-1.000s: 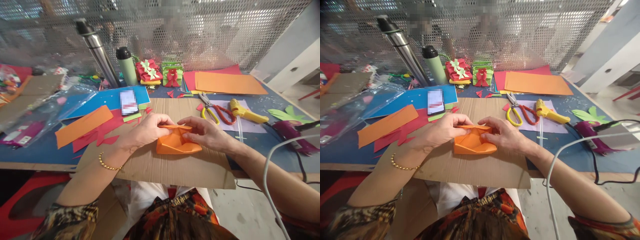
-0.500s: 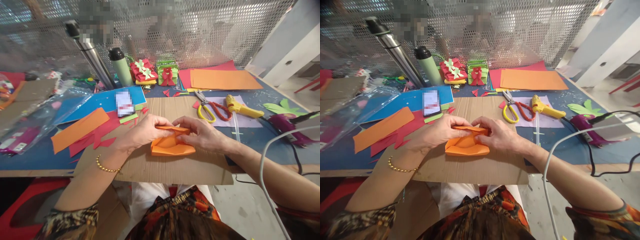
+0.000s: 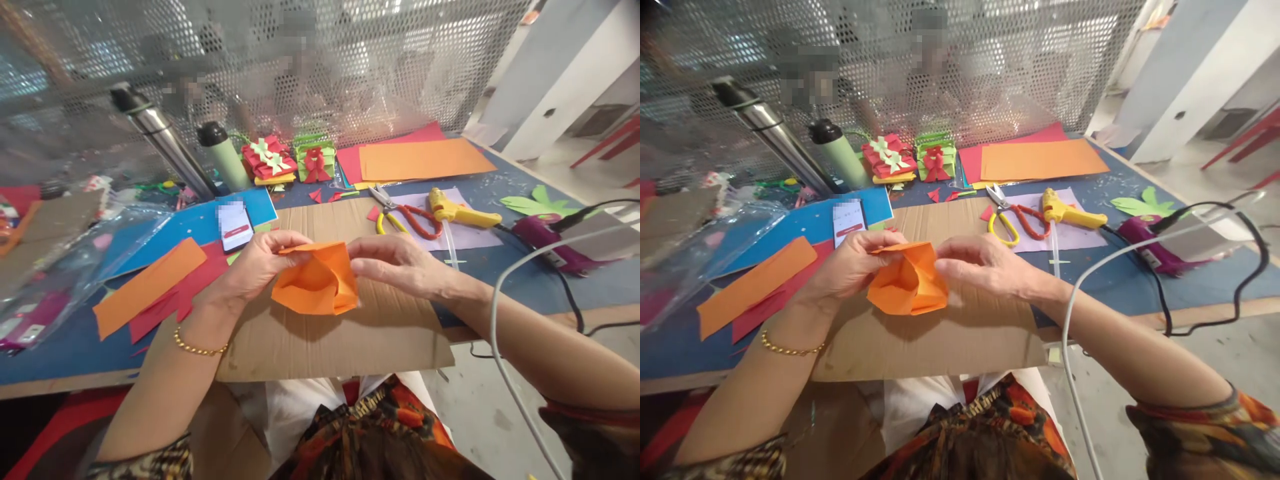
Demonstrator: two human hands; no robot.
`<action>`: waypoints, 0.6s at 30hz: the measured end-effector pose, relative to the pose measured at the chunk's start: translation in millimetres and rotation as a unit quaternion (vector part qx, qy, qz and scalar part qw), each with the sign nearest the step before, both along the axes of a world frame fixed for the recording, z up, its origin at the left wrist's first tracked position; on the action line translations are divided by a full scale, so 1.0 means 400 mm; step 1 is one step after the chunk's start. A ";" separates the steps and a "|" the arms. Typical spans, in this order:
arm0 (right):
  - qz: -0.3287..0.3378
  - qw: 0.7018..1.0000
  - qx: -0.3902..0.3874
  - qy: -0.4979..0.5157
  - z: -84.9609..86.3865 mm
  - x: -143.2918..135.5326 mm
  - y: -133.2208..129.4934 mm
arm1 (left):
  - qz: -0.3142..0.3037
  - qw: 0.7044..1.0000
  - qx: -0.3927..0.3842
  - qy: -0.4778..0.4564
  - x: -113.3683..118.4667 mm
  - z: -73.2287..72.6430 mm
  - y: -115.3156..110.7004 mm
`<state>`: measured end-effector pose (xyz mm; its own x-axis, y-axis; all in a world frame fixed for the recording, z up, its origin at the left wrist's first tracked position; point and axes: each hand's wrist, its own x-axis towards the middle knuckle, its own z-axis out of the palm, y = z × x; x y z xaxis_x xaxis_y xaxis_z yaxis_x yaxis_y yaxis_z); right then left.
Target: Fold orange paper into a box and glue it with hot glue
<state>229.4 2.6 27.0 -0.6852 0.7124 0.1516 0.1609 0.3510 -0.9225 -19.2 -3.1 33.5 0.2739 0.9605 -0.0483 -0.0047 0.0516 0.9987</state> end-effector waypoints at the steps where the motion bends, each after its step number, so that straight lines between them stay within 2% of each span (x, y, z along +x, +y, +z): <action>1: 0.003 1.000 0.000 -0.011 0.002 -0.002 -0.005 | 0.001 1.000 0.004 -0.004 0.000 -0.003 0.003; 7: -0.020 0.999 0.006 -0.050 0.008 -0.010 -0.025 | -0.003 0.995 0.093 -0.018 0.004 -0.021 0.015; 11: -0.047 0.996 0.038 -0.071 0.007 -0.011 -0.026 | 0.007 0.993 0.121 -0.003 0.013 -0.023 0.009; 15: -0.035 0.997 0.018 -0.073 0.009 -0.011 -0.024 | 0.049 0.988 0.145 0.029 0.024 -0.022 -0.002; 18: -0.017 0.997 -0.003 -0.070 0.004 -0.012 -0.020 | 0.088 0.987 0.127 0.045 0.028 -0.024 -0.009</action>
